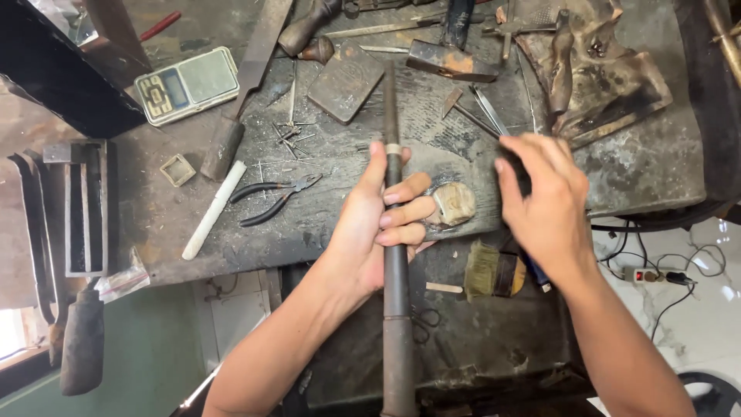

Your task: A person uses a file and sandpaper to smooth the surface of a metal ring while it is held on a ring mandrel at a jeweler's bench.

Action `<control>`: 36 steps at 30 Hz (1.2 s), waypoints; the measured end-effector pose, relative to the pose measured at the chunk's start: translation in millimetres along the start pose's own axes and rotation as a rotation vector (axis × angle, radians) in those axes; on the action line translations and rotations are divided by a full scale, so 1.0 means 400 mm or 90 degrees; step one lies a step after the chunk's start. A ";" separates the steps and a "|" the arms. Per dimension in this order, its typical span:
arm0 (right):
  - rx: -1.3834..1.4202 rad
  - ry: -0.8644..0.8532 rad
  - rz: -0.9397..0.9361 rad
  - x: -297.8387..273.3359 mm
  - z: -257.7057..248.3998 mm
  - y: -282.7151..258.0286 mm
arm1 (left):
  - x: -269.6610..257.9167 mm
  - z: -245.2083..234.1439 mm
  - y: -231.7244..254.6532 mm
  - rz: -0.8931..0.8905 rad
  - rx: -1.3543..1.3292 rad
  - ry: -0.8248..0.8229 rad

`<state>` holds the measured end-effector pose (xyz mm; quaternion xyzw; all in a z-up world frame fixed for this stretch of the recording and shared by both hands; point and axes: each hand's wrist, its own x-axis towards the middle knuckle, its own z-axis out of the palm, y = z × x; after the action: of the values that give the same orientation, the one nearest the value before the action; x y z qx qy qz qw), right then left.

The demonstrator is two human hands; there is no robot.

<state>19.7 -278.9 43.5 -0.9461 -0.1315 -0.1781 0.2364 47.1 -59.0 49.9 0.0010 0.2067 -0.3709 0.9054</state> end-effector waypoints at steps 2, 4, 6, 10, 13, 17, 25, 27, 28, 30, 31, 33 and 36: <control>-0.022 -0.020 -0.007 0.013 0.023 0.048 | 0.010 0.003 0.002 -0.026 -0.006 -0.021; -0.074 -0.037 0.015 0.011 0.046 0.076 | 0.021 0.007 0.000 -0.008 0.039 -0.027; -0.095 -0.044 0.004 0.017 0.059 0.094 | 0.041 -0.009 0.003 -0.016 -0.005 -0.026; -0.146 -0.046 -0.033 0.017 0.084 0.130 | 0.064 -0.041 -0.005 -0.031 -0.099 -0.013; -0.194 -0.035 -0.033 0.031 0.082 0.117 | 0.066 -0.033 -0.014 -0.018 -0.083 -0.003; -0.249 -0.033 -0.037 0.036 0.085 0.150 | 0.053 -0.013 -0.023 -0.016 -0.035 0.008; 0.063 -0.037 -0.026 0.064 -0.013 -0.008 | 0.045 0.004 -0.016 -0.068 -0.081 0.058; 0.118 -0.068 0.008 0.073 -0.025 -0.039 | 0.046 -0.001 -0.014 -0.075 -0.099 0.046; 0.171 -0.098 0.039 0.079 -0.032 -0.054 | 0.048 -0.002 -0.012 -0.083 -0.116 0.031; 0.206 -0.099 0.052 0.072 -0.030 -0.060 | 0.048 -0.017 -0.005 -0.135 -0.114 0.012; 0.240 -0.100 0.066 0.069 -0.030 -0.063 | 0.048 -0.025 -0.001 -0.187 -0.113 -0.008; 0.216 -0.075 0.035 0.060 -0.029 -0.055 | 0.049 -0.019 -0.007 -0.113 -0.125 0.002; 0.193 -0.076 -0.011 0.057 -0.029 -0.055 | 0.047 -0.024 -0.006 -0.094 -0.127 -0.008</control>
<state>30.0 -262.1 71.0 -0.9074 -0.1788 -0.1016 0.3664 54.0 -71.9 34.5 -0.1063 0.2362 -0.4142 0.8725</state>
